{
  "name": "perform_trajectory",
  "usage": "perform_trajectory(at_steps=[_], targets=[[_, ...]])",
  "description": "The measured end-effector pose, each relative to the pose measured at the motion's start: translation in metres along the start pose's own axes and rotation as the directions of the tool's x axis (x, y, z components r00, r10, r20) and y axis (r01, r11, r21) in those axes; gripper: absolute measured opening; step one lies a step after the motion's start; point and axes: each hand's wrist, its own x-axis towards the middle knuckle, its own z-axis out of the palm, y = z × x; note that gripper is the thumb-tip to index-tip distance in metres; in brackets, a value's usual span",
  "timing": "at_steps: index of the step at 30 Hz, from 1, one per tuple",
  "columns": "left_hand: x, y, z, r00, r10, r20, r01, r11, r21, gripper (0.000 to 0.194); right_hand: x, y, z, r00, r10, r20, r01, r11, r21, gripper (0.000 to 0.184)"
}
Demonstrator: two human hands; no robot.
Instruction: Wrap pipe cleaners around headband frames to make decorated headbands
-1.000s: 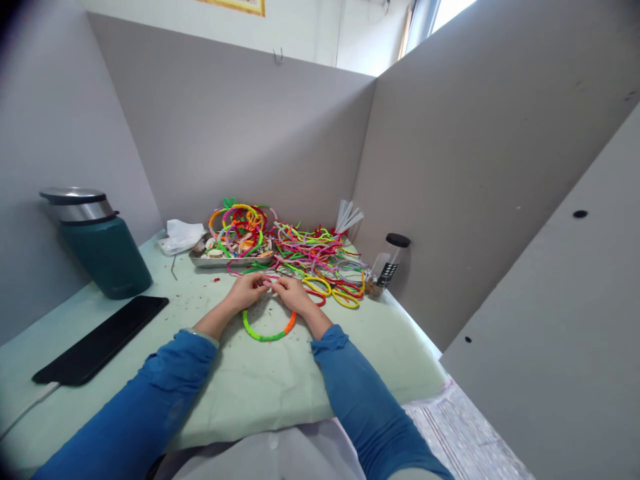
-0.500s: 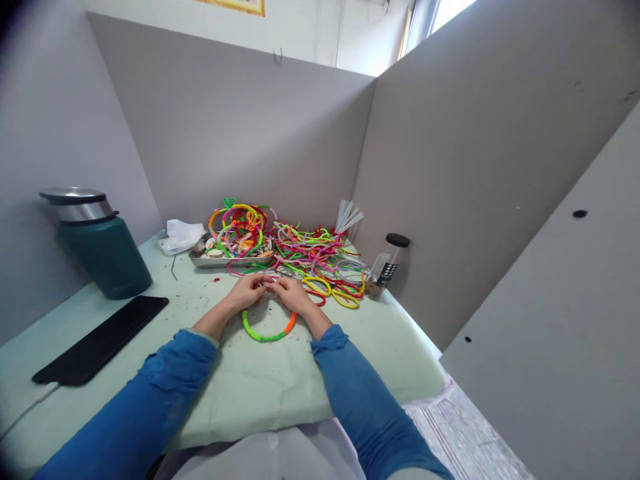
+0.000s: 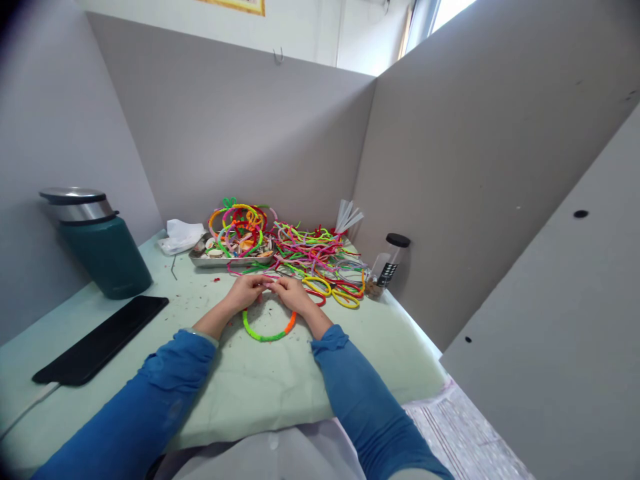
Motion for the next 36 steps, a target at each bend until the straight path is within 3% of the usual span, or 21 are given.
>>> perform_trajectory(at_steps=[15,22,26,36], targets=[[0.0017,-0.001,0.0016,0.998,-0.046,-0.033,0.046,0.999,-0.012,0.031,-0.0013,-0.0052,-0.0008,1.0,0.004,-0.001,-0.004,1.0,0.012,0.037],[0.0008,0.0036,-0.0003,0.992,-0.125,0.027,0.127,0.988,-0.09,0.036,-0.0013,-0.0048,-0.0012,1.0,-0.003,-0.003,0.003,1.0,0.007,0.036],[0.0007,0.0036,-0.0012,0.987,-0.159,0.019,0.161,0.977,-0.142,0.027,-0.0007,-0.0027,-0.0009,1.0,-0.001,0.0,0.001,1.0,0.004,0.03],[0.0028,-0.0019,0.0003,0.991,-0.111,0.075,0.127,0.954,-0.27,0.025,-0.0005,-0.0026,-0.0011,1.0,-0.012,0.008,0.012,1.0,0.001,0.027]])
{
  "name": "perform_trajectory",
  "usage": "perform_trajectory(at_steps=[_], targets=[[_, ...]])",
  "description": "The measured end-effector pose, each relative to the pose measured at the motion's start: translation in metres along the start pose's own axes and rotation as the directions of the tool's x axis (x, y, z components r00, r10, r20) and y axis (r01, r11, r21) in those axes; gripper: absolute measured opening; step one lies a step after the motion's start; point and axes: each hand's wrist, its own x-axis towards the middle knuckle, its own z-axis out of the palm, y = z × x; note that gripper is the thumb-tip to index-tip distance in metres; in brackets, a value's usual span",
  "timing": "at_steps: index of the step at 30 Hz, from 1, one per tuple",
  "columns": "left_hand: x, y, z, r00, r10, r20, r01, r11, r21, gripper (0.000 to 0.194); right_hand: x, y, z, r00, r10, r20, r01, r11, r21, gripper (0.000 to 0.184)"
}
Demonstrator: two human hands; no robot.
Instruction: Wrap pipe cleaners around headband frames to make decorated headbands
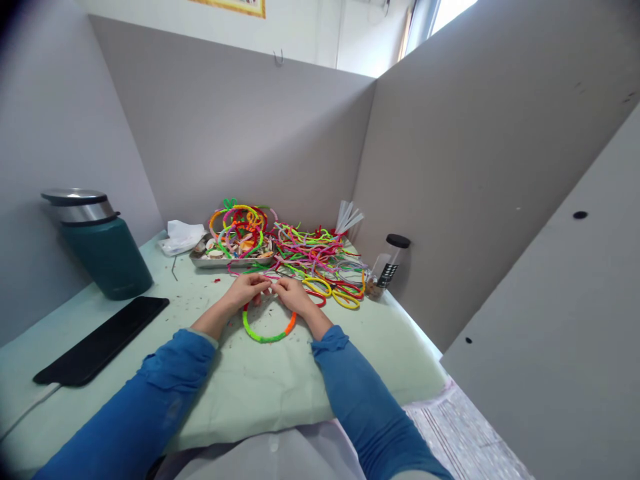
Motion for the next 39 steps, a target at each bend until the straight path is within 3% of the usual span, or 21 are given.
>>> perform_trajectory(at_steps=[14,31,39], targets=[[-0.0013,0.0037,-0.0004,1.0,0.003,-0.001,-0.003,0.997,-0.075,0.023,-0.0001,0.0003,0.0001,1.0,-0.018,-0.012,0.017,0.999,-0.035,0.028],[-0.0004,0.0018,0.0002,0.999,-0.035,0.005,0.035,0.984,-0.175,0.038,-0.0006,-0.001,-0.0006,1.0,-0.011,-0.006,0.011,1.0,-0.016,0.031],[-0.0009,0.0022,0.0004,0.999,-0.033,0.011,0.034,0.98,-0.196,0.031,0.0005,0.0022,0.0006,1.0,-0.025,0.001,0.025,1.0,-0.016,0.03]])
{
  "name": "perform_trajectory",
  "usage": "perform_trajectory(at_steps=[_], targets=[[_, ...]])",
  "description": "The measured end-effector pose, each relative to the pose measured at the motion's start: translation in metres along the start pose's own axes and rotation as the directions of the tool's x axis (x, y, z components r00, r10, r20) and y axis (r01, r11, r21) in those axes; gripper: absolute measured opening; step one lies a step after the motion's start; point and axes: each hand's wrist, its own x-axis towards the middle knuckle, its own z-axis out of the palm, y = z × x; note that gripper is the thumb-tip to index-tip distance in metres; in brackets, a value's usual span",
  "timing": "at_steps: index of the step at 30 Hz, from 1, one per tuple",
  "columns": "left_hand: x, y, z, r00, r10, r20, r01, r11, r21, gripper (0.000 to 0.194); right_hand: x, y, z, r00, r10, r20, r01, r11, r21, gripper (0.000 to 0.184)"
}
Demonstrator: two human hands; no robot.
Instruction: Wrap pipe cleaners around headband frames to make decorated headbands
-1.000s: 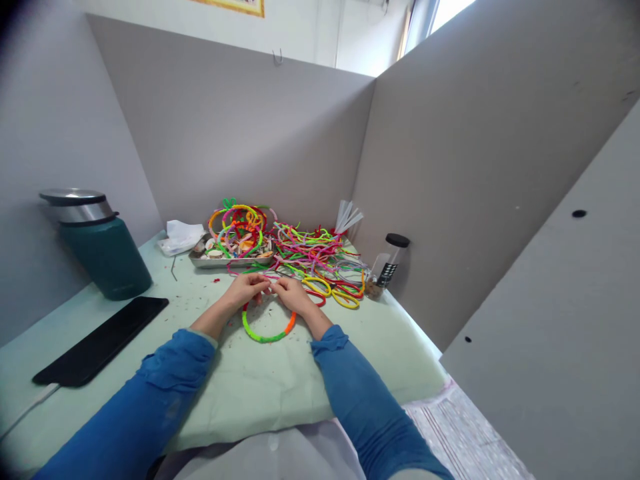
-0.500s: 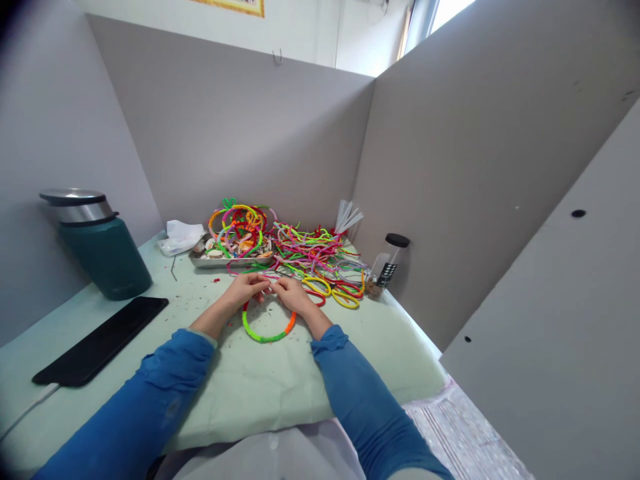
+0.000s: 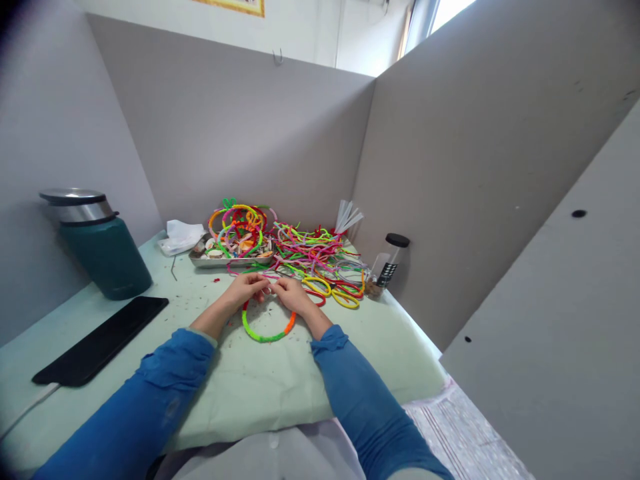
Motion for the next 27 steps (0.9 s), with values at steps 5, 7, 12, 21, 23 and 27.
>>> perform_trajectory(at_steps=[5,7,12,21,23,27], targets=[[-0.0002,0.0001,0.0004,1.0,0.004,-0.009,-0.004,1.0,-0.017,0.027,0.0005,0.0014,0.0001,1.0,-0.005,0.006,0.005,1.0,0.008,0.03],[-0.0004,0.0003,0.0004,1.0,0.005,-0.009,-0.005,1.0,-0.022,0.028,0.0004,0.0009,0.0,1.0,0.001,0.008,-0.001,1.0,0.015,0.03],[-0.0004,0.0005,0.0006,1.0,0.0,-0.004,0.0,0.999,-0.036,0.035,0.0,-0.0009,-0.0006,1.0,0.025,0.006,-0.025,0.999,0.046,0.031],[-0.0019,0.0032,0.0002,1.0,-0.005,-0.03,0.003,0.999,-0.046,0.046,0.0005,0.0006,-0.0006,0.998,0.058,-0.027,-0.055,0.995,0.084,0.04],[-0.0018,0.0029,-0.0004,1.0,-0.004,-0.025,0.003,0.999,-0.045,0.043,0.0004,-0.0001,-0.0006,0.997,0.062,-0.034,-0.059,0.995,0.083,0.041],[-0.0008,0.0016,-0.0014,1.0,-0.003,-0.012,0.003,0.999,-0.038,0.034,0.0005,-0.0003,0.0001,0.997,0.066,-0.035,-0.064,0.995,0.074,0.037]])
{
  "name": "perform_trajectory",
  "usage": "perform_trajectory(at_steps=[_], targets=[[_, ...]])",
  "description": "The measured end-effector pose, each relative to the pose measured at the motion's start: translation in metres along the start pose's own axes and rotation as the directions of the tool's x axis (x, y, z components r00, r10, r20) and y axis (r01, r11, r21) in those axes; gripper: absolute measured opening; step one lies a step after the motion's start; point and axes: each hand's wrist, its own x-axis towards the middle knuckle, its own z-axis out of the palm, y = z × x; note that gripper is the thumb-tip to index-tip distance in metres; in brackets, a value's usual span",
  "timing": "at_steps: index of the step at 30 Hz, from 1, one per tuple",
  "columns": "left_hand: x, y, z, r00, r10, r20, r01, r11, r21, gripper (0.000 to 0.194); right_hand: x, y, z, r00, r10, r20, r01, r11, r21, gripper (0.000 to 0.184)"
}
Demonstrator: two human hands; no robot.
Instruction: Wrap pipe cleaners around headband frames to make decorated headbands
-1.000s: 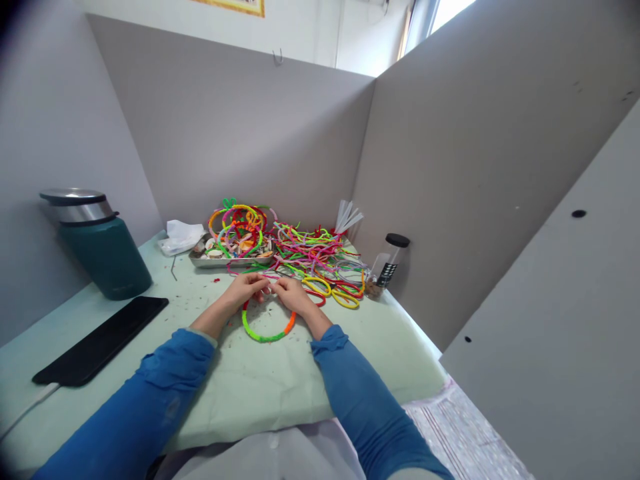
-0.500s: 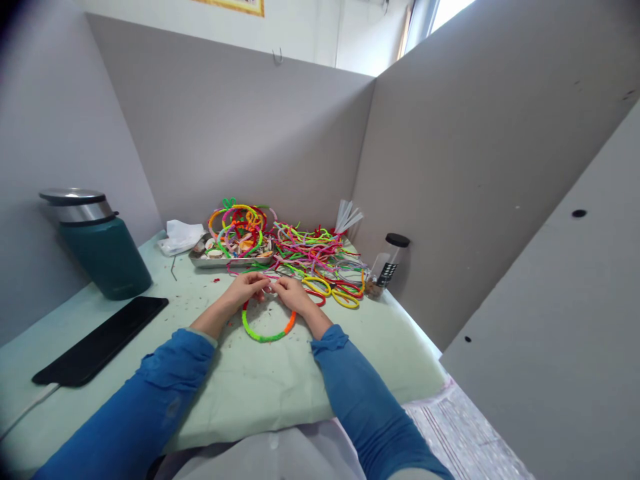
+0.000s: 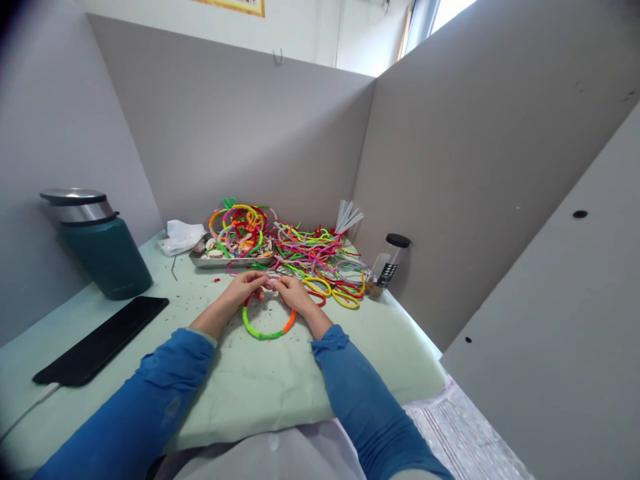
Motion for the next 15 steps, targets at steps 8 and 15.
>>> perform_trajectory(at_steps=[8,15], targets=[[0.0021,-0.0038,-0.0012,1.0,-0.008,-0.01,0.008,1.0,0.012,0.034,-0.0002,0.0001,0.0003,1.0,0.0,0.012,0.0,1.0,-0.02,0.034],[0.0044,-0.0055,-0.0022,1.0,-0.003,-0.02,0.004,1.0,0.02,0.032,0.0001,-0.0008,0.0,1.0,-0.005,0.024,0.006,1.0,-0.021,0.033]])
